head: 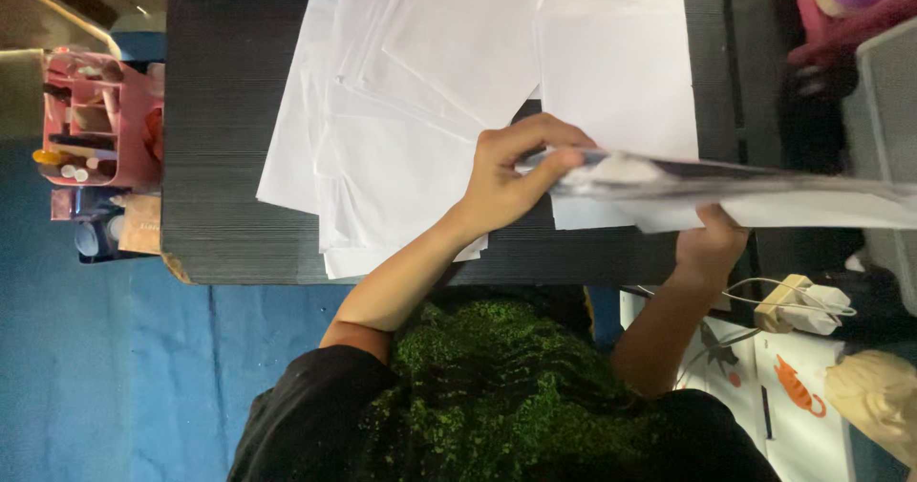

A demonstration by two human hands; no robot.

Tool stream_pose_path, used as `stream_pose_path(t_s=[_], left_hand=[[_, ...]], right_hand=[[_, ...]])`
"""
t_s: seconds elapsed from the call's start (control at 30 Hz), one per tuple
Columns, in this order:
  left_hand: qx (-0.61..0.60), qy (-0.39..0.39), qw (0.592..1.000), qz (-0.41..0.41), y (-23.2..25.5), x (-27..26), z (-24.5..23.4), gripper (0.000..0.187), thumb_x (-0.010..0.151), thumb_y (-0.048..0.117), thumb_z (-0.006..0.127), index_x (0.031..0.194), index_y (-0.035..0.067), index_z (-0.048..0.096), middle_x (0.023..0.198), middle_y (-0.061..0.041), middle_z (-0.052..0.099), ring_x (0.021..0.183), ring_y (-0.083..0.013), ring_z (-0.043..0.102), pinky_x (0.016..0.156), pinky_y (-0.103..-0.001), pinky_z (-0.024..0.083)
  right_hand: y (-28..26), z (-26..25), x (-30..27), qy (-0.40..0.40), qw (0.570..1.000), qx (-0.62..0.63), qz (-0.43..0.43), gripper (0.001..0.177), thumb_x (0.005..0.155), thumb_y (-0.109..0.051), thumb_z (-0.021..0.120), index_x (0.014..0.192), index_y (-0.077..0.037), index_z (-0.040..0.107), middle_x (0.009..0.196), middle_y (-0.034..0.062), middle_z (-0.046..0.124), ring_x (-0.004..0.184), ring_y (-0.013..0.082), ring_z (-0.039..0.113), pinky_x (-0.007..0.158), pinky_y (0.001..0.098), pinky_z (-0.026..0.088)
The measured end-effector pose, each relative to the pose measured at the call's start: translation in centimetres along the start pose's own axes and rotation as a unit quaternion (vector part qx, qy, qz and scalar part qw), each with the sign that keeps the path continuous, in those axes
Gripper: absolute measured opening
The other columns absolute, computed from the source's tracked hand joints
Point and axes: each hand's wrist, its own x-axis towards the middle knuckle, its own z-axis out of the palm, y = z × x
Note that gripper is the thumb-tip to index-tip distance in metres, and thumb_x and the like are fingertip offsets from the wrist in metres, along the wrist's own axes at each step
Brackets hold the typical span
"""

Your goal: The person sorts through a large stack of white papers on a dark table, separating them into smaller piles. They then handle several patterned notebooks and a black folder, placing them on top of the sorted papers.

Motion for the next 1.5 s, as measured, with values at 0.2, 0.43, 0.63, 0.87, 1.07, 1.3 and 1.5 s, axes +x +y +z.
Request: stream_pose_path(t_s=[0.2,0.43,0.63,0.87,1.07,1.3,1.5], left_hand=[[0.144,-0.001,0.972,0.186,-0.9,-3.8,-4.4,0.092,0.084,0.083,0.059,0.124,0.000,0.069,0.124,-0.015,0.074,0.112,-0.0270,0.075,0.095,-0.037,0.058],[0.127,0.018,0.981,0.148,-5.4,-8.2,-5.9,0.128,0.063,0.098,0.061,0.140,-0.004,0.052,0.131,-0.020,0.066,0.121,-0.0326,0.070,0.105,-0.043,0.056],[0.046,0.009,0.996,0.077,-7.1,-7.1,-2.1,0.117,0.076,0.095,0.050,0.144,0.001,0.053,0.127,-0.015,0.072,0.117,-0.0245,0.073,0.101,-0.036,0.058],[0.223,0.106,0.960,-0.135,-15.3,2.4,2.8,0.053,0.096,0.046,0.065,0.128,0.004,0.067,0.124,-0.013,0.072,0.105,-0.0245,0.071,0.095,-0.037,0.055],[0.518,0.112,0.828,-0.181,-19.0,9.2,3.2,0.107,0.055,0.047,0.091,0.136,-0.010,0.050,0.134,-0.021,0.046,0.121,-0.0377,0.038,0.087,-0.053,0.030],[0.372,0.040,0.907,-0.193,-20.4,10.1,4.1,0.029,0.087,0.012,0.071,0.113,0.005,0.061,0.106,-0.008,0.069,0.104,-0.0276,0.063,0.094,-0.051,0.042],[0.023,0.041,0.992,-0.115,-9.5,5.7,1.9,0.049,0.096,0.010,0.068,0.139,-0.002,0.049,0.109,-0.015,0.073,0.091,-0.0274,0.070,0.080,-0.040,0.056]], right_hand=[[2.3,5.6,-1.3,-0.004,0.998,-0.061,-0.006,0.078,0.091,-0.019,0.080,0.147,0.009,0.033,0.143,0.0249,0.052,0.135,0.0370,0.052,0.116,0.0504,0.044],[4.4,11.6,-4.5,-0.092,0.989,-0.112,0.001,0.088,0.090,-0.016,0.084,0.149,0.012,0.026,0.148,0.0290,0.048,0.140,0.0385,0.048,0.121,0.0510,0.039],[3.3,10.1,-2.9,0.054,0.991,-0.124,-0.007,0.097,0.087,-0.010,0.088,0.149,0.013,0.017,0.152,0.0328,0.046,0.145,0.0405,0.046,0.126,0.0505,0.035],[-5.5,8.7,0.8,0.264,0.945,-0.175,-0.083,0.080,0.084,0.003,0.084,0.138,0.022,0.028,0.133,0.0291,0.055,0.116,0.0324,0.061,0.104,0.0491,0.056],[-6.4,5.3,0.2,0.177,0.959,-0.165,-0.145,0.049,0.091,0.015,0.066,0.138,0.020,0.055,0.135,0.0271,0.063,0.121,0.0332,0.065,0.111,0.0447,0.051],[-7.5,2.0,-0.6,0.133,0.985,-0.058,-0.091,0.053,0.096,-0.001,0.062,0.143,0.013,0.044,0.138,0.0233,0.056,0.125,0.0373,0.061,0.110,0.0528,0.053],[-5.1,0.1,0.2,0.018,0.998,0.052,-0.032,0.062,0.103,-0.016,0.066,0.153,0.008,0.037,0.149,0.0200,0.050,0.139,0.0360,0.053,0.120,0.0521,0.049]])
